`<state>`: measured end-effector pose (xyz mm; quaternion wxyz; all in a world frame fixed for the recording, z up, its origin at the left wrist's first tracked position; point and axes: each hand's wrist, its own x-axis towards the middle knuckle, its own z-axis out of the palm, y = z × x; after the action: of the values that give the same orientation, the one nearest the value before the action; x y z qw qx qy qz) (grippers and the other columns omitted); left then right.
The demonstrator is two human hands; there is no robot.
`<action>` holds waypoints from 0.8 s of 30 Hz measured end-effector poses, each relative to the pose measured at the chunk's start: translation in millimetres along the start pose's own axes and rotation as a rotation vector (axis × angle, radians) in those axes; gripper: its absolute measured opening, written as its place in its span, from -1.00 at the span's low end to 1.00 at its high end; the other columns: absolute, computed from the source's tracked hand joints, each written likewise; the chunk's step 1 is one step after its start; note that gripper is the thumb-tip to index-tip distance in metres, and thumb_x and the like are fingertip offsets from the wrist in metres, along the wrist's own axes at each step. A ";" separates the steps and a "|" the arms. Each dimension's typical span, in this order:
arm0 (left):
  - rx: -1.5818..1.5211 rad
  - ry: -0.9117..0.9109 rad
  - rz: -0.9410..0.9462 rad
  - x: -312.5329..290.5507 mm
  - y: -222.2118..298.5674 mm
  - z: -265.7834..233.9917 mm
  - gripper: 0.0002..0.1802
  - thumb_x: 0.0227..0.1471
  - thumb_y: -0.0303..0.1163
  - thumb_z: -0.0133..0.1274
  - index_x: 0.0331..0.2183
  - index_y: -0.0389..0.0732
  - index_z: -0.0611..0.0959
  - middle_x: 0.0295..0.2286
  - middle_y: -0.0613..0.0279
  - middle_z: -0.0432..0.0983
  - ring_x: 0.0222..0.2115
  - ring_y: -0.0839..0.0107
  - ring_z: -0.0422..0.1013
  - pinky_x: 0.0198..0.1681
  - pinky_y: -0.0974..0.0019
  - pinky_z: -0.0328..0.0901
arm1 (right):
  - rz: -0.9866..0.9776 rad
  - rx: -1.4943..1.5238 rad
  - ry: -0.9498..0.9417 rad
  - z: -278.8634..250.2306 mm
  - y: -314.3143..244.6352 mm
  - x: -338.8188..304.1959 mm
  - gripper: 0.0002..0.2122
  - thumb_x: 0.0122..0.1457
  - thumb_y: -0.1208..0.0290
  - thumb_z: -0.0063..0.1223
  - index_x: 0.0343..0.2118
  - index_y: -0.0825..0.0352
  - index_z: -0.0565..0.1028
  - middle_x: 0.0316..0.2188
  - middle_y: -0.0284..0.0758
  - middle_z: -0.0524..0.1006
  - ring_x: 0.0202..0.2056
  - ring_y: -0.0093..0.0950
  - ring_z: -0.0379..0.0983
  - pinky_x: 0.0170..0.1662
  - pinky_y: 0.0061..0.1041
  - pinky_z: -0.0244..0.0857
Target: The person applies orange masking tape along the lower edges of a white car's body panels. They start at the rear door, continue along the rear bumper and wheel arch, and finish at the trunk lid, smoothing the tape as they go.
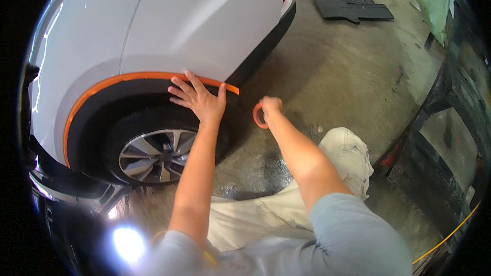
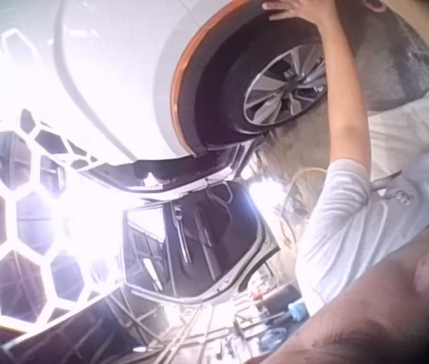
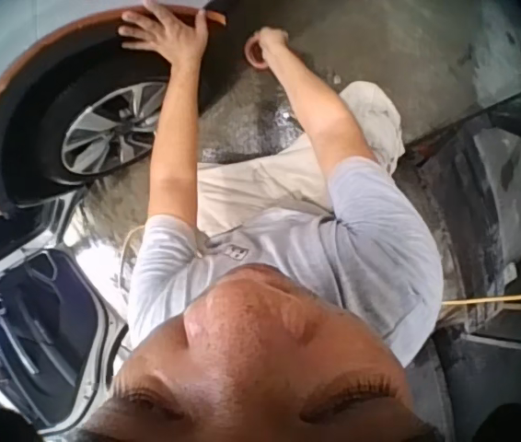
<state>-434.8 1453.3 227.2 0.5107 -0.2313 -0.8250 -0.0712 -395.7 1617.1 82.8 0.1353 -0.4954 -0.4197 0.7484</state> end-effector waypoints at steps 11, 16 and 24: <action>-0.087 0.071 -0.028 -23.6 14.9 37.4 0.78 -0.51 0.31 0.63 0.57 0.03 -0.08 0.53 -0.19 -0.63 0.45 -0.52 -0.78 0.26 -0.93 -0.40 | -0.182 -0.135 -0.426 -93.0 44.0 -125.8 -0.79 0.47 0.35 0.14 0.01 0.35 0.64 -0.51 -0.48 0.52 -0.53 -0.69 0.31 -0.46 -0.61 0.21; -0.190 -0.128 -0.011 -39.0 26.9 9.3 0.46 -0.24 0.00 0.59 0.54 0.01 0.10 0.54 -0.23 -0.51 0.49 -0.49 -0.66 0.26 -0.93 -0.35 | -0.474 -0.251 -0.518 -100.4 -10.9 -171.6 -0.79 0.48 0.34 0.16 0.04 0.32 0.59 -0.35 -0.48 0.57 -0.44 -0.77 0.39 -0.39 -0.71 0.26; -1.774 -0.552 -0.477 -87.5 44.5 -122.8 -0.62 0.25 -0.39 0.33 0.04 -0.36 0.73 0.01 0.09 0.64 0.02 0.32 0.56 0.15 0.24 0.43 | -1.241 -1.179 -0.573 -143.2 -114.9 -260.3 -0.59 0.33 0.46 0.12 0.23 0.36 0.48 -0.15 -0.12 0.70 -0.17 -0.19 0.68 0.02 -0.21 0.46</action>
<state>-282.7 1422.2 202.8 -0.0908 -0.3683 -0.5872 -0.7150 -174.7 1597.1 311.4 0.1292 0.0365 -0.9448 0.2988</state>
